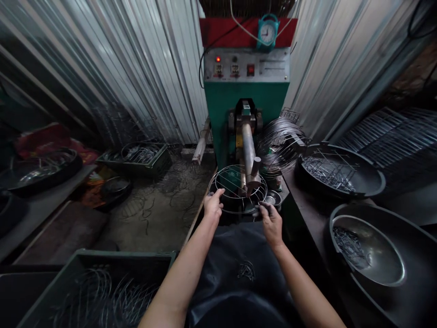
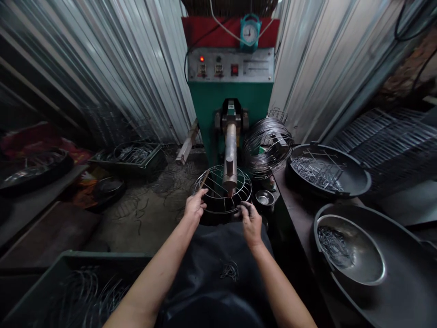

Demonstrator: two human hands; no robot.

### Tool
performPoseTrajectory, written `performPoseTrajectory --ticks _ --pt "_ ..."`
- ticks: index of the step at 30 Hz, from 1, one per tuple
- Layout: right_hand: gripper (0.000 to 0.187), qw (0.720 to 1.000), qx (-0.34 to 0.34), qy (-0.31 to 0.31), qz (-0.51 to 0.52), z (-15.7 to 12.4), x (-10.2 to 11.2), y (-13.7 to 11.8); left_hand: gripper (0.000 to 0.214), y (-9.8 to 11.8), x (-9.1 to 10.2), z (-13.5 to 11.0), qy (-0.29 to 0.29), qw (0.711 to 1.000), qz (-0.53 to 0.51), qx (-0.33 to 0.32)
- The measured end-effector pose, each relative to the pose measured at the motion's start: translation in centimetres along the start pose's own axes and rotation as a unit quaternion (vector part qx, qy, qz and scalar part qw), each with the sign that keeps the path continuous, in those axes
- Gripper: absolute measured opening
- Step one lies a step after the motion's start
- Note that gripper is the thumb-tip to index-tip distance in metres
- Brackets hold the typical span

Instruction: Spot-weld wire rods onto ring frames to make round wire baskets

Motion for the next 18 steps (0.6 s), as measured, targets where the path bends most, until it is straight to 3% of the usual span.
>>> performPoseTrajectory --ticks 2,5,10,13,16,18 --pt "0.034 0.998 -0.046 0.015 0.032 -0.9 1.7 1.0 0.044 0.0 0.1 -0.1 0.004 1.0 -0.003 -0.003" --pt "0.04 0.988 -0.146 -0.044 0.031 -3.4 3.2 3.9 0.046 -0.2 0.1 -0.3 0.011 1.0 0.002 -0.008" --pt "0.046 0.949 -0.256 -0.15 -0.102 -9.8 5.3 10.2 0.05 -0.6 0.9 -1.2 0.007 1.0 0.003 0.0" --pt "0.044 0.949 -0.217 -0.146 -0.179 -11.7 6.7 11.7 0.049 -0.1 1.8 -0.8 -0.027 0.998 0.026 0.048" --pt "0.035 0.95 -0.13 -0.133 -0.252 -11.6 7.6 10.8 0.044 1.5 2.5 1.0 -0.037 0.99 0.095 0.095" --pt "0.031 0.943 -0.1 -0.128 -0.29 -11.2 7.7 9.9 0.039 2.8 1.8 2.7 -0.066 0.981 0.146 0.106"
Point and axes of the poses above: each hand's wrist, its own z-axis towards the middle knuckle, its own x-axis out of the back of the hand, y = z × x, the point moved 8 cm from there along z, towards the middle knuckle, and after that the axes turned 5 degrees about -y, right-handed, at the moved point
